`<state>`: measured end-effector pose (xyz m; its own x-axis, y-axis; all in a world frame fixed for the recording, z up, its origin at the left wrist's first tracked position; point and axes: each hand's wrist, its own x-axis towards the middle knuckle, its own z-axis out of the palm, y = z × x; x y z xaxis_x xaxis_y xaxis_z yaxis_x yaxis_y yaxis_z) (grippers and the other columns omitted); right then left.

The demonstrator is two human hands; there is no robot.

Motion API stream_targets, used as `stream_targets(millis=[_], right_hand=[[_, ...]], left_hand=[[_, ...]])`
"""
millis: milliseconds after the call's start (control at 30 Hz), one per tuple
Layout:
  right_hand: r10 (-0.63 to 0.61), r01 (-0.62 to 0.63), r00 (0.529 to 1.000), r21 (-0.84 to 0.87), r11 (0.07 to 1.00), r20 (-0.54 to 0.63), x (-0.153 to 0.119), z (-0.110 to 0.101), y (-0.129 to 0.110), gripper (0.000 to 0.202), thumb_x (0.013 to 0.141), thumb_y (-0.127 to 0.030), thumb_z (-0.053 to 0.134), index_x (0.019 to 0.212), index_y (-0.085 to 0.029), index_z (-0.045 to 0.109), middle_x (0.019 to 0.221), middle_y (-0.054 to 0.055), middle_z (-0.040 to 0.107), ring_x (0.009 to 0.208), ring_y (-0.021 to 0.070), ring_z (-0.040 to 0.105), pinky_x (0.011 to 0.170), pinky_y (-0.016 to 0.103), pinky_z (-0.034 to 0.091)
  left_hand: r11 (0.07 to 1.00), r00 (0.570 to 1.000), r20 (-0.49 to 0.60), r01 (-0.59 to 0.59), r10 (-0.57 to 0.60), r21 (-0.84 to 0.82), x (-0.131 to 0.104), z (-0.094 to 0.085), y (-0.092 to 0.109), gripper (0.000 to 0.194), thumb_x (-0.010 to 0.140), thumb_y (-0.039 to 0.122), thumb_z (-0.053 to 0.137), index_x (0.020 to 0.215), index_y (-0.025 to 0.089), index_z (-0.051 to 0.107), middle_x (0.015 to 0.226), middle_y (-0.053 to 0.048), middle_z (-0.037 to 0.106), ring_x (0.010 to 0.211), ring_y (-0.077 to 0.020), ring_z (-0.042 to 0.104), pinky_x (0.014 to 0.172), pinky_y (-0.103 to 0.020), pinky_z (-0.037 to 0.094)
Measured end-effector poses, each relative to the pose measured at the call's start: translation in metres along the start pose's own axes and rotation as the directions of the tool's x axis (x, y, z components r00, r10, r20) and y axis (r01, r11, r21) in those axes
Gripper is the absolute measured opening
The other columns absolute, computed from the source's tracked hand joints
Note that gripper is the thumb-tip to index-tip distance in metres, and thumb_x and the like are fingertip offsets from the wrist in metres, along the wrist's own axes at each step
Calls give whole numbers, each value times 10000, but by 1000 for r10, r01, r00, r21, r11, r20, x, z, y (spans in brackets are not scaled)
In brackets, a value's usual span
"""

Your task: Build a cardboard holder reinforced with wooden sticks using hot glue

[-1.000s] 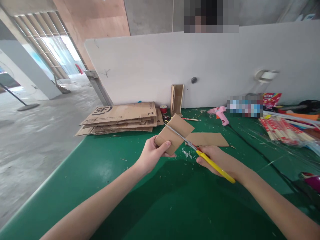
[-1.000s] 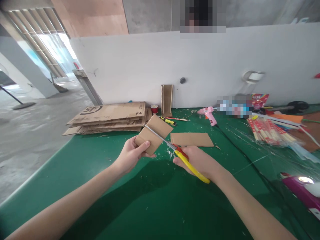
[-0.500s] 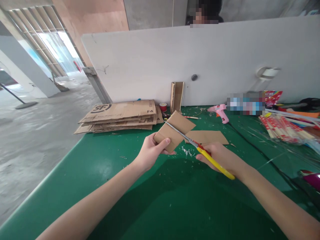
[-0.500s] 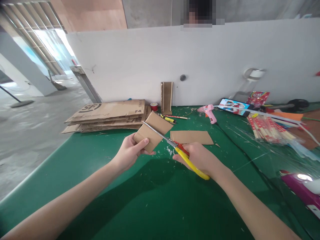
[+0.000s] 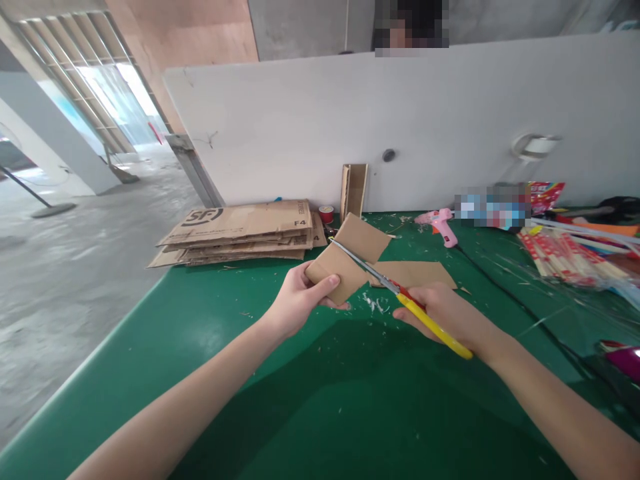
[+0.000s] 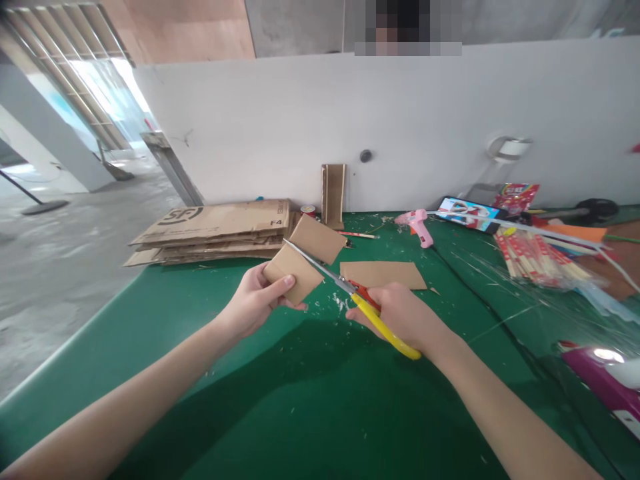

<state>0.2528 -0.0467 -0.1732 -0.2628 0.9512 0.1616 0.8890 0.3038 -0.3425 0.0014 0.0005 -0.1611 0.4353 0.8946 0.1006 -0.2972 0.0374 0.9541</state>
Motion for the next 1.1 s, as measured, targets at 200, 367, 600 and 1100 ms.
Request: stream_targets(millis=[200,367,600,1100], right_hand=[[-61,39,989,156,987,135,2,2,4,475,860,-578,422,574,-199,429,523,5,472,452,109,409,466,258,254],[-147,82,967,291,953,209,0,0,3,419,868,-560,433,752,-175,550,658,32,574,545,131,495,516,255,329],[-130,85,973,229,970,189,0,-1,-4,447,900,-553,365,683,-185,494,615,20,538,521,122,464,512,256,310],[-104,98,991,74,992,81,4,6,-9,469,909,-531,339,579,-199,367,546,10,477,482,116,422,493,261,247]], left_hand=[[997,999,34,37,-40,75,2,-5,7,388,721,312,747,982,86,570,867,-74,635,726,-180,639,579,-357,619],[992,997,43,54,-59,112,5,-11,6,401,728,312,740,1014,95,562,918,-85,639,739,-187,648,567,-356,619],[983,991,75,96,-108,155,5,-12,5,415,745,304,726,1043,75,550,927,-103,632,761,-195,654,562,-335,618],[966,989,88,92,-116,241,6,-15,21,407,730,302,735,1017,70,562,875,-94,640,716,-195,654,550,-358,619]])
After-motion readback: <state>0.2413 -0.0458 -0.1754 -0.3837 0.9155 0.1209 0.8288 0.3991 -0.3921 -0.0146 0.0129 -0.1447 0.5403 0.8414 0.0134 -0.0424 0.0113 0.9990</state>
